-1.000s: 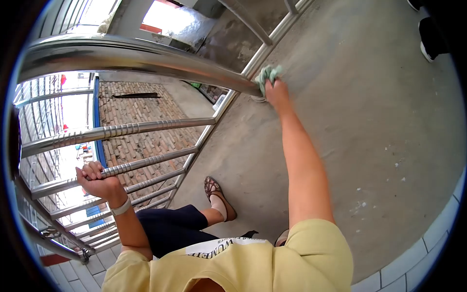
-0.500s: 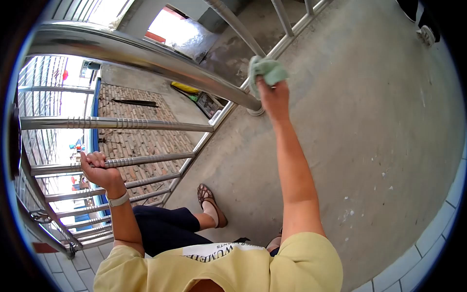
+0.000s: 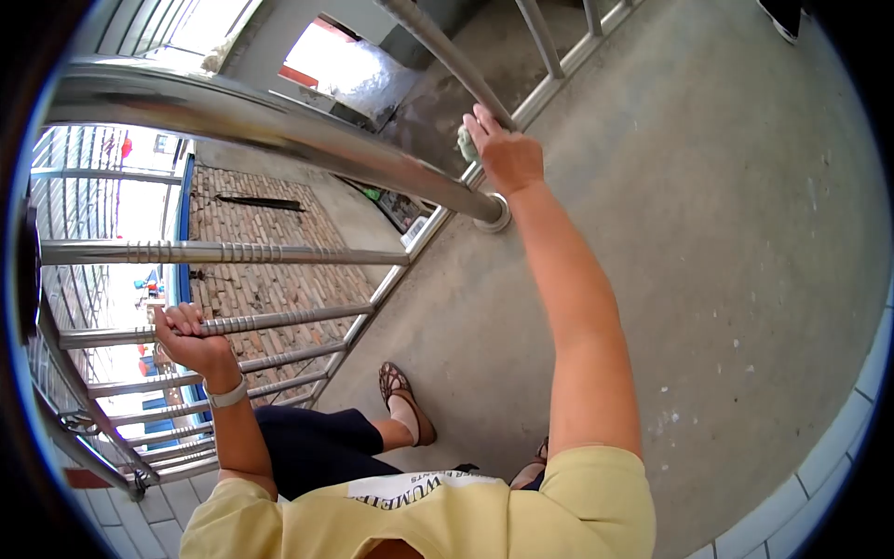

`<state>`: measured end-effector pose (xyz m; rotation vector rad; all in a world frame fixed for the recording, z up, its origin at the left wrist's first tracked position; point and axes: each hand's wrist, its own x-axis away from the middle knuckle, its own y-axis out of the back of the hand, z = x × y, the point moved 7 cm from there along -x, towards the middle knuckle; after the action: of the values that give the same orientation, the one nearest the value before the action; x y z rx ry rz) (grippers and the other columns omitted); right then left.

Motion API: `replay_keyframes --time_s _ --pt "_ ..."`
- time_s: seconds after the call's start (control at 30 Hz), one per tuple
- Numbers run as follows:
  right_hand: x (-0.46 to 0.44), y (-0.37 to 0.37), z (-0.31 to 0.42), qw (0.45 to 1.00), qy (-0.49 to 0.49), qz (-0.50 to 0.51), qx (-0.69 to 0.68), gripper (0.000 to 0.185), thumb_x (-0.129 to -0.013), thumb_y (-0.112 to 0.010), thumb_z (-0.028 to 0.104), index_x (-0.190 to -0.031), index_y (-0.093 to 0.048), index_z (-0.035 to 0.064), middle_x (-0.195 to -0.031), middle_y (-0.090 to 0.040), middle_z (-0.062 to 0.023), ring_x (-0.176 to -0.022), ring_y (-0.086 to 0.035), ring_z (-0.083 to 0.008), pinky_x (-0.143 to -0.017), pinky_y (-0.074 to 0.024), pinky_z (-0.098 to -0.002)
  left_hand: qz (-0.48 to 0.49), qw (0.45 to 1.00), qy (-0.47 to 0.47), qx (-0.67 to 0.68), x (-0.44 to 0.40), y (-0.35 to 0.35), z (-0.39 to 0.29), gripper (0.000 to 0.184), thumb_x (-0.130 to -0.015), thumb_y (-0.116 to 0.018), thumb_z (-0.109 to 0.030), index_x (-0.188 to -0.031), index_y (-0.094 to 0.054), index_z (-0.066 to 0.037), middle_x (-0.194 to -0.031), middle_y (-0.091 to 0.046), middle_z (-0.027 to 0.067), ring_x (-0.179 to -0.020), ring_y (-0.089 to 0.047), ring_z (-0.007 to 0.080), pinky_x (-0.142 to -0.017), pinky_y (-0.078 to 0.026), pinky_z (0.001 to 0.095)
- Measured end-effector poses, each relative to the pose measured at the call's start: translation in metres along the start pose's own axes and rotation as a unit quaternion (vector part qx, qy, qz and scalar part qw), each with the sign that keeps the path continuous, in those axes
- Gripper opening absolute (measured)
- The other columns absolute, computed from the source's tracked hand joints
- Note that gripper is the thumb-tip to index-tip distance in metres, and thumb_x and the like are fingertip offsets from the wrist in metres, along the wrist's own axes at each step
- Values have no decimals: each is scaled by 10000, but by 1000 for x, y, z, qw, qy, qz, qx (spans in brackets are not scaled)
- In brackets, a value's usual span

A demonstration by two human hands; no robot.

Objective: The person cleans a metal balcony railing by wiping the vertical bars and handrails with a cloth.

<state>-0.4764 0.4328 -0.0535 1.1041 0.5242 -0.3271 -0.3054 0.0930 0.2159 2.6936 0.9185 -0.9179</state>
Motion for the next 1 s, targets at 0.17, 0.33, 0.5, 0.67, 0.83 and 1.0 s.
replay_keyframes --time_s 0.17,0.33,0.5,0.67,0.83,1.0 --pt "29 -21 3 990 -82 36 -107 319 -816 -442 108 -1123 -506 168 -1201 -511 18 -736 -625 -246 -595 -509 -354 -22 1000 -6 -2 0 1 -2 343 -895 -435 -189 -574 -328 -138 -450 -263 -36 -383 -245 64 -457 -289 221" --pt "52 -18 24 975 -79 -3 -208 339 -810 -428 76 -1128 -498 169 -1172 -516 -16 -898 -583 -273 -673 -501 -366 -55 998 5 -4 1 0 -6 338 -889 -444 -190 -575 -330 -136 -447 -256 -36 -380 -244 63 -447 -281 217" --pt "64 -9 32 949 -102 1 -298 464 -729 -507 22 -1168 -453 160 -1236 -440 -23 -920 -568 -281 -695 -498 -384 -47 999 0 -6 3 -2 -6 336 -883 -457 -198 -577 -332 -136 -449 -255 -38 -379 -238 62 -438 -267 214" --pt "65 6 27 942 -66 -7 -329 512 -694 -517 0 -1177 -448 157 -1233 -418 -6 -899 -564 -287 -680 -498 -392 -43 999 11 0 3 -4 -4 346 -884 -459 -206 -570 -330 -138 -456 -256 -40 -386 -232 61 -446 -262 213" --pt "50 -5 17 993 -79 16 -90 488 -746 -503 67 -1219 -434 163 -1224 -423 35 -627 -528 -247 -563 -492 -352 -16 1000 14 18 2 0 -1 361 -884 -472 -198 -563 -315 -149 -470 -255 -41 -399 -238 55 -466 -263 209" --pt "44 -15 -5 997 -71 -1 -18 518 -759 -468 48 -1255 -417 184 -1234 -430 40 -694 -555 -250 -587 -498 -348 -15 1000 -6 21 1 0 -1 366 -891 -468 -199 -569 -299 -158 -471 -255 -41 -400 -235 50 -460 -257 207"
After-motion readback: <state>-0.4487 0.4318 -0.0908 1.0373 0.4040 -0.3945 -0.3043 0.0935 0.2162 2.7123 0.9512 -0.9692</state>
